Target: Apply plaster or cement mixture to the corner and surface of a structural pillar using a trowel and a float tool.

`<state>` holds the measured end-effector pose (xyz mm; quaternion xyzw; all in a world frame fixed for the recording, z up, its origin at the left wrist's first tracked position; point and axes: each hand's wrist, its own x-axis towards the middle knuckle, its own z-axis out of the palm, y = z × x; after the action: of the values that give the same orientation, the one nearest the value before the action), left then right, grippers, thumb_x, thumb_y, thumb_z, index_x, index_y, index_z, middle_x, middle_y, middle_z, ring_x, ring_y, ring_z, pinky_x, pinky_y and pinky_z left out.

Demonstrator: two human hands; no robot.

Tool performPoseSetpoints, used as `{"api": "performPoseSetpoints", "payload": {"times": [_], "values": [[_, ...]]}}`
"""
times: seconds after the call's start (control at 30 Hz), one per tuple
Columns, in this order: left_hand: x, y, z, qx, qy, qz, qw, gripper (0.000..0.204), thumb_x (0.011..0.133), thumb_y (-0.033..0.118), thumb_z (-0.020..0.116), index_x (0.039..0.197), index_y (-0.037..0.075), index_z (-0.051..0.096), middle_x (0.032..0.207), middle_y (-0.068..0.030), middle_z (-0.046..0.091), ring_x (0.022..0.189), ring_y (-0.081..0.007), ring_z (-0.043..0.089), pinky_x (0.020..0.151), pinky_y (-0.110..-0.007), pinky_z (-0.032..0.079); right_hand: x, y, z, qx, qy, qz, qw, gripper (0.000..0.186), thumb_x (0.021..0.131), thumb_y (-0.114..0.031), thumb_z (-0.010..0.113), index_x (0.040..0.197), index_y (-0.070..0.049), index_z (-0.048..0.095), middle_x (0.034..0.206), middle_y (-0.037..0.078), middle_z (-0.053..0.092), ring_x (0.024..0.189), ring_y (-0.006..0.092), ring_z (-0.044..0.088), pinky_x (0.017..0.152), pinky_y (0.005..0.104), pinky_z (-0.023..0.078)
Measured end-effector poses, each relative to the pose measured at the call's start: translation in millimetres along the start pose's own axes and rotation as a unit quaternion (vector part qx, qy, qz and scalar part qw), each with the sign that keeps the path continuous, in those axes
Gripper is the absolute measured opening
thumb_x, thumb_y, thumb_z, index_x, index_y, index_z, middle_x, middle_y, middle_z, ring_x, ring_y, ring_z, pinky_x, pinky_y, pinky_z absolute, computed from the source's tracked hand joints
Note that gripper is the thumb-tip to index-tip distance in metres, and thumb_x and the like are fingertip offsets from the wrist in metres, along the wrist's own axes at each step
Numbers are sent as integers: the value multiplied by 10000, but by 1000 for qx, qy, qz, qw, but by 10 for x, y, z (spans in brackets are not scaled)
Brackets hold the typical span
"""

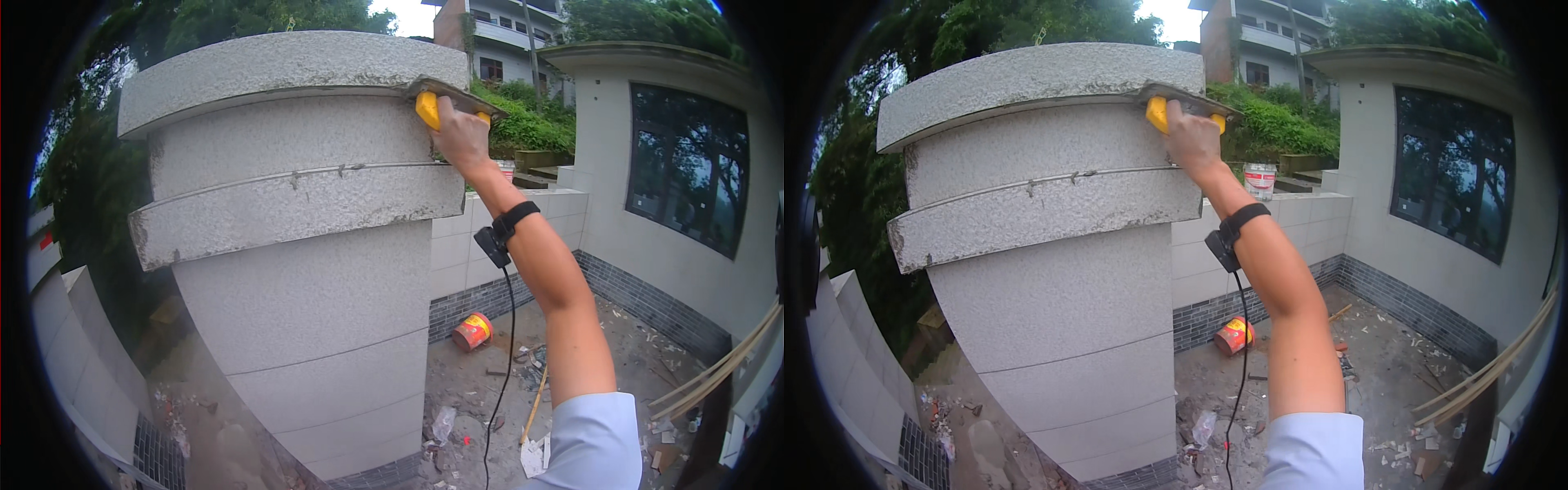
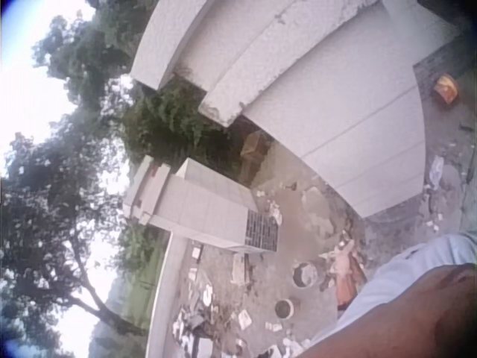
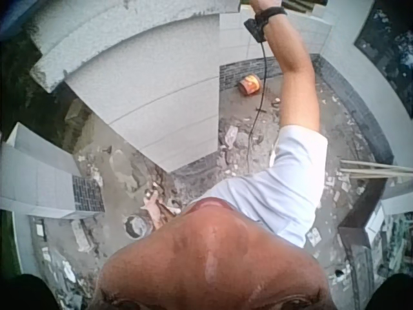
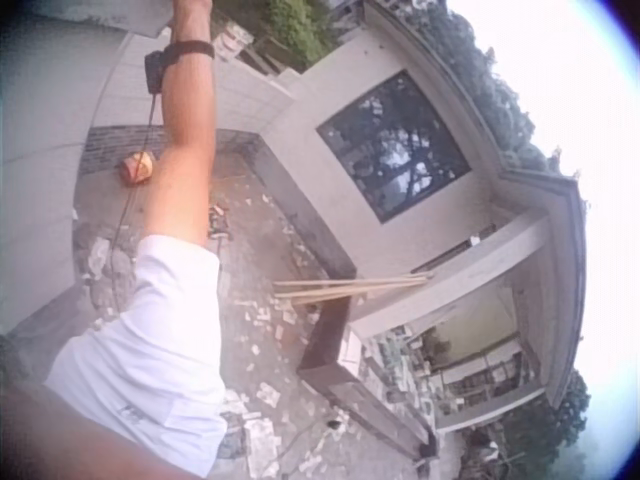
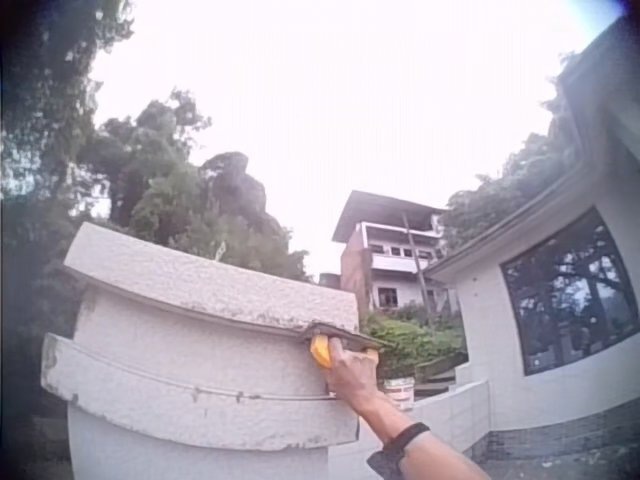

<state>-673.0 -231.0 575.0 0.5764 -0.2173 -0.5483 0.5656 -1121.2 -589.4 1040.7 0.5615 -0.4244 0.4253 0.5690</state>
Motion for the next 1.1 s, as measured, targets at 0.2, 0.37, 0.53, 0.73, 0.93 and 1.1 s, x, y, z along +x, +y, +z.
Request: {"api": "performPoseSetpoints", "payload": {"times": [0.2, 0.37, 0.53, 0.73, 0.93, 1.1], "values": [[-69, 37, 24, -1, 0, -1, 1000, 234, 845, 48, 663, 1055, 37, 561, 791, -21, 582, 600, -131, 534, 519, -267, 431, -245, 566, 61, -49, -5, 55, 997, 339, 757, -204, 749, 992, -93, 532, 691, 150, 681, 659, 332, 696, 583, 427, 534], [18, 10, -57, -5, -9, 18, 1000, 263, 844, 51, 668, 1080, 33, 554, 804, -23, 587, 607, -134, 538, 523, -266, 434, -457, 878, -146, -107, -4, 103, 989, 292, 765, -200, 726, 954, -98, 528, 672, 130, 678, 635, 323, 690, 565, 418, 532], [254, -166, -153, -4, 21, 37, 999, 359, 836, 71, 688, 1161, 19, 545, 847, -33, 605, 642, -141, 552, 547, -267, 446, -406, 880, -401, -42, -20, 6, 999, 317, 768, -222, 742, 966, -92, 531, 689, 130, 673, 654, 326, 684, 580, 422, 524], [329, -325, -205, -59, -69, 69, 993, 381, 824, 76, 690, 1176, 22, 556, 885, -48, 609, 689, -146, 564, 578, -273, 451, -128, 641, -550, 22, -103, -8, 994, 316, 785, -214, 727, 1023, -100, 553, 708, 173, 656, 705, 384, 662, 619, 471, 514], [302, -401, -153, -37, -16, 53, 998, 393, 807, 69, 696, 1170, 11, 558, 873, -35, 601, 680, -134, 542, 591, -268, 455, 147, -15, -673, 101, -97, -60, 988, 276, 786, -188, 699, 999, -96, 550, 715, 165, 654, 708, 382, 657, 628, 464, 503], [342, -556, -225, -73, -9, 61, 995, 167, 817, 72, 698, 908, 70, 558, 619, -2, 536, 472, -132, 511, 421, -272, 417, 589, -917, -772, 137, -128, -152, 970, 262, 778, -161, 671, 984, -72, 537, 711, 154, 651, 707, 375, 655, 639, 467, 502]]}}
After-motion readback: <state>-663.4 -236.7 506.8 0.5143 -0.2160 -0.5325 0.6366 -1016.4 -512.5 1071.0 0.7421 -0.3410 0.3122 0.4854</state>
